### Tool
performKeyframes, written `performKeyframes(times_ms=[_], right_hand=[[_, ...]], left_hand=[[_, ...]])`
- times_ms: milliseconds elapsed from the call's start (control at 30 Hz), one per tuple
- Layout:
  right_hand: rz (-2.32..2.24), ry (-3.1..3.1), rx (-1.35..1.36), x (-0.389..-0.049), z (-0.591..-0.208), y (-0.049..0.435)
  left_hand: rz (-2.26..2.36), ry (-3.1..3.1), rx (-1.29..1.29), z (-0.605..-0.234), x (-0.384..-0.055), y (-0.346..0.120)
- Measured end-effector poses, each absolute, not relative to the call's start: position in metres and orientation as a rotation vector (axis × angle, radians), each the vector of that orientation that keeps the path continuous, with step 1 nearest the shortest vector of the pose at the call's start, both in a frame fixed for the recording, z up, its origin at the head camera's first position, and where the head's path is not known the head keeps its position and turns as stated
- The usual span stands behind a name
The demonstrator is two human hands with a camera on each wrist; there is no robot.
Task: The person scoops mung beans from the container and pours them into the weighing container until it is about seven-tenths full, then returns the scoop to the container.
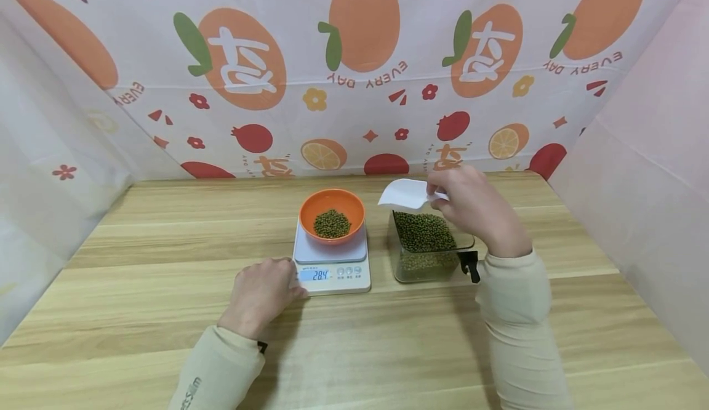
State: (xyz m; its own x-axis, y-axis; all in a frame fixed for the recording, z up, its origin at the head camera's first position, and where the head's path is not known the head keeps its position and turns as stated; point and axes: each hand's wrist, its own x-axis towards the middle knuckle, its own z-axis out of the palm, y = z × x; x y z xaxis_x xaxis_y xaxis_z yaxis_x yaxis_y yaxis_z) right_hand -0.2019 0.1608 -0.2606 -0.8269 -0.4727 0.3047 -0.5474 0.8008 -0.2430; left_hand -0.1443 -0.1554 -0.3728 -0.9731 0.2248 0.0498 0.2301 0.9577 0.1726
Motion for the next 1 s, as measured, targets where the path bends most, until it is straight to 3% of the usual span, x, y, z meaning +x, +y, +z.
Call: performKeyframes(times_ms=[1000], right_hand=[[0.443,-3.051,0.798,-0.205,-0.244,0.192]], left_hand=[[-0.284,-3.083,-0.36,-0.37,-0.144,-0.155]])
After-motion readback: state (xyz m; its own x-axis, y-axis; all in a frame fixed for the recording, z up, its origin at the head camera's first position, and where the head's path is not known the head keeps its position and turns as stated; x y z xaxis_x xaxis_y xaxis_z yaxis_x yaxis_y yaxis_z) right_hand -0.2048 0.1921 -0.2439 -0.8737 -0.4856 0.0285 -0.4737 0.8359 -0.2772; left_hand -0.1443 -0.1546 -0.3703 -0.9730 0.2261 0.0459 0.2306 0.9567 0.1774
